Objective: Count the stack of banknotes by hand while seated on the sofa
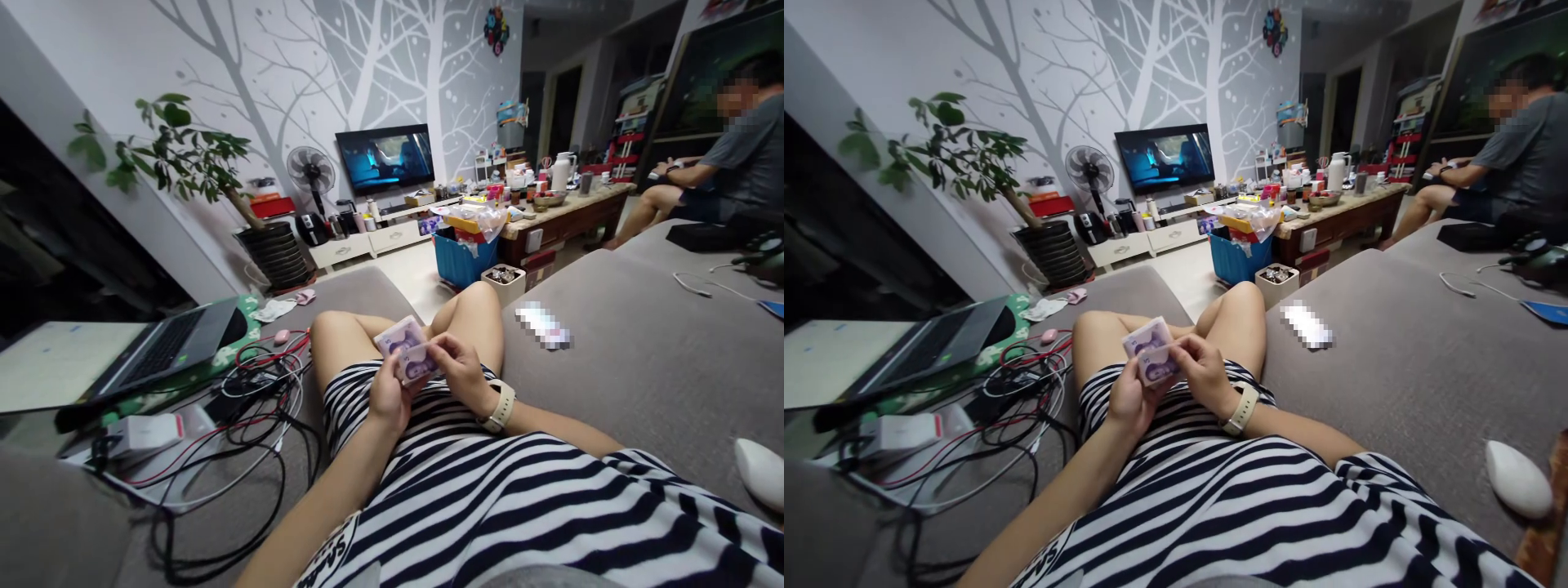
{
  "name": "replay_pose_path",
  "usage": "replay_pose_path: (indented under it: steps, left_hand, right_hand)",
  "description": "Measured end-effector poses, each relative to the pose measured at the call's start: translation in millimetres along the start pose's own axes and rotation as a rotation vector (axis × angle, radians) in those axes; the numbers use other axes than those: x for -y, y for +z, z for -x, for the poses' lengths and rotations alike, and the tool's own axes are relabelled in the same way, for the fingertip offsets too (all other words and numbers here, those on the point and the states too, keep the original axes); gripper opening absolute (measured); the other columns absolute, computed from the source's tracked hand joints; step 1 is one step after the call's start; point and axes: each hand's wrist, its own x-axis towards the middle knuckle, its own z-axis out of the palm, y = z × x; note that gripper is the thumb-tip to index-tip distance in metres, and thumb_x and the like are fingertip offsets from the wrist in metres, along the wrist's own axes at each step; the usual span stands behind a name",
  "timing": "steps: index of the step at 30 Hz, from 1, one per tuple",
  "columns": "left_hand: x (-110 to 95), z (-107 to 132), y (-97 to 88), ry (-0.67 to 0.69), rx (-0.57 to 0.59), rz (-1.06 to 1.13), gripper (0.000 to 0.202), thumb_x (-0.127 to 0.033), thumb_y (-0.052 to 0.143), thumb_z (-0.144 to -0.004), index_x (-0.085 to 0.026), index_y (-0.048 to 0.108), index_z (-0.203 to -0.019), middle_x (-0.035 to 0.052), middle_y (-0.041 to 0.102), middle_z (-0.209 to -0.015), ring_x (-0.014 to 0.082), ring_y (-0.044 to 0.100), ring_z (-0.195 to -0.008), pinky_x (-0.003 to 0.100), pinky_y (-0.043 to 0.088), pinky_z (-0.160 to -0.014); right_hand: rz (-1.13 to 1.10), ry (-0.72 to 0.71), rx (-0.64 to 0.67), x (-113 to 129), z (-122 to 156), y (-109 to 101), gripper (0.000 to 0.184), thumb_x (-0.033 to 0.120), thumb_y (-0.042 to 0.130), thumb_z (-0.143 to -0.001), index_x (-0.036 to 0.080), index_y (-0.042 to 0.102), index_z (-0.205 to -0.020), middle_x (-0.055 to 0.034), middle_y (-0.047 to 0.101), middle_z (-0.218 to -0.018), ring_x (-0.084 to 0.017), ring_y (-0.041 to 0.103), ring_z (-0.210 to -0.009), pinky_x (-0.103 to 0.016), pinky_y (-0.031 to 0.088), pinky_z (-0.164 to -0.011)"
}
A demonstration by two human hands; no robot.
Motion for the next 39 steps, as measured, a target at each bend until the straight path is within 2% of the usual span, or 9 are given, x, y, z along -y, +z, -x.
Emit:
replay_pose_path:
  steps: [4, 7, 14, 21, 26, 31, 34, 39]
  left_hand:
    - [-0.7, -13.2, 16.5, -0.032, 0.004, -0.033, 0.021, -0.027, 0.058, -0.08, -0.012, 0.066, -0.092, 0.0061, 0.069, -0.074, 0.0169, 0.065, -0.062, 0.029, 0.056, -0.059]
    - [8.0, -21.9, 19.4, -0.03, -0.007, -0.033, 0.019, -0.026, 0.059, -0.078, -0.012, 0.066, -0.09, 0.0055, 0.068, -0.072, 0.0167, 0.065, -0.063, 0.029, 0.055, -0.061]
    - [28.8, -20.3, 4.1, -0.007, 0.003, -0.052, 0.02, -0.025, 0.056, -0.079, -0.012, 0.066, -0.089, 0.0073, 0.071, -0.078, 0.0175, 0.066, -0.067, 0.03, 0.055, -0.062]
    - [29.1, -21.3, 6.3, 0.032, 0.077, 0.056, 0.019, -0.017, 0.061, -0.073, -0.007, 0.067, -0.088, 0.0112, 0.072, -0.078, 0.0238, 0.069, -0.077, 0.037, 0.055, -0.078]
    - [27.5, -18.4, 7.4, 0.019, 0.086, 0.036, 0.019, -0.014, 0.064, -0.068, -0.006, 0.066, -0.086, 0.0126, 0.073, -0.078, 0.0276, 0.07, -0.083, 0.041, 0.054, -0.082]
    - [28.8, -20.4, 4.7, 0.036, 0.094, 0.035, 0.028, -0.011, 0.067, -0.064, -0.007, 0.065, -0.092, 0.0116, 0.073, -0.081, 0.0278, 0.07, -0.085, 0.042, 0.053, -0.084]
    - [30.3, -23.2, 4.0, 0.019, 0.105, 0.045, 0.03, -0.013, 0.068, -0.066, -0.007, 0.064, -0.095, 0.0118, 0.073, -0.082, 0.0284, 0.069, -0.087, 0.042, 0.054, -0.084]
    - [28.6, -25.5, 7.0, -0.007, 0.116, 0.12, 0.026, -0.025, 0.058, -0.08, -0.008, 0.065, -0.099, 0.0128, 0.073, -0.092, 0.027, 0.069, -0.09, 0.041, 0.054, -0.084]
  right_hand:
    - [-0.029, -0.009, -0.136, 0.5, -3.9, -7.2, 0.027, 0.044, 0.058, -0.083, 0.018, 0.058, -0.077, 0.0011, 0.055, -0.067, -0.012, 0.048, -0.062, -0.024, 0.041, -0.059]
    - [0.011, -0.035, -0.185, -0.5, -4.0, -13.1, 0.027, 0.044, 0.057, -0.083, 0.018, 0.059, -0.078, -0.0001, 0.057, -0.07, -0.014, 0.05, -0.066, -0.025, 0.042, -0.062]
    - [0.062, 0.011, -0.112, -5.1, -1.6, -17.3, 0.03, 0.046, 0.055, -0.084, 0.018, 0.058, -0.072, 0.0009, 0.054, -0.066, -0.013, 0.047, -0.062, -0.025, 0.039, -0.058]
    - [-0.004, 0.09, -0.082, -4.7, -3.7, -16.4, 0.043, 0.055, 0.046, -0.087, 0.018, 0.054, -0.066, 0.0052, 0.044, -0.045, -0.01, 0.038, -0.043, -0.025, 0.033, -0.048]
    - [-0.025, 0.116, -0.197, -14.6, -12.3, -17.5, 0.035, 0.049, 0.067, -0.073, 0.019, 0.05, -0.07, 0.005, 0.048, -0.058, -0.01, 0.043, -0.054, -0.023, 0.035, -0.052]
    - [-0.077, 0.204, -0.188, -26.3, -16.7, -17.1, 0.037, 0.048, 0.071, -0.067, 0.017, 0.053, -0.077, 0.0031, 0.053, -0.066, -0.011, 0.048, -0.059, -0.023, 0.039, -0.056]
    - [-0.08, 0.215, -0.173, -28.1, -17.1, -17.1, 0.036, 0.048, 0.07, -0.067, 0.017, 0.054, -0.072, 0.0032, 0.052, -0.064, -0.01, 0.047, -0.058, -0.023, 0.039, -0.056]
    - [-0.063, 0.181, -0.181, -23.3, -16.8, -16.4, 0.034, 0.047, 0.068, -0.069, 0.017, 0.054, -0.067, 0.0038, 0.05, -0.06, -0.01, 0.044, -0.058, -0.022, 0.037, -0.054]
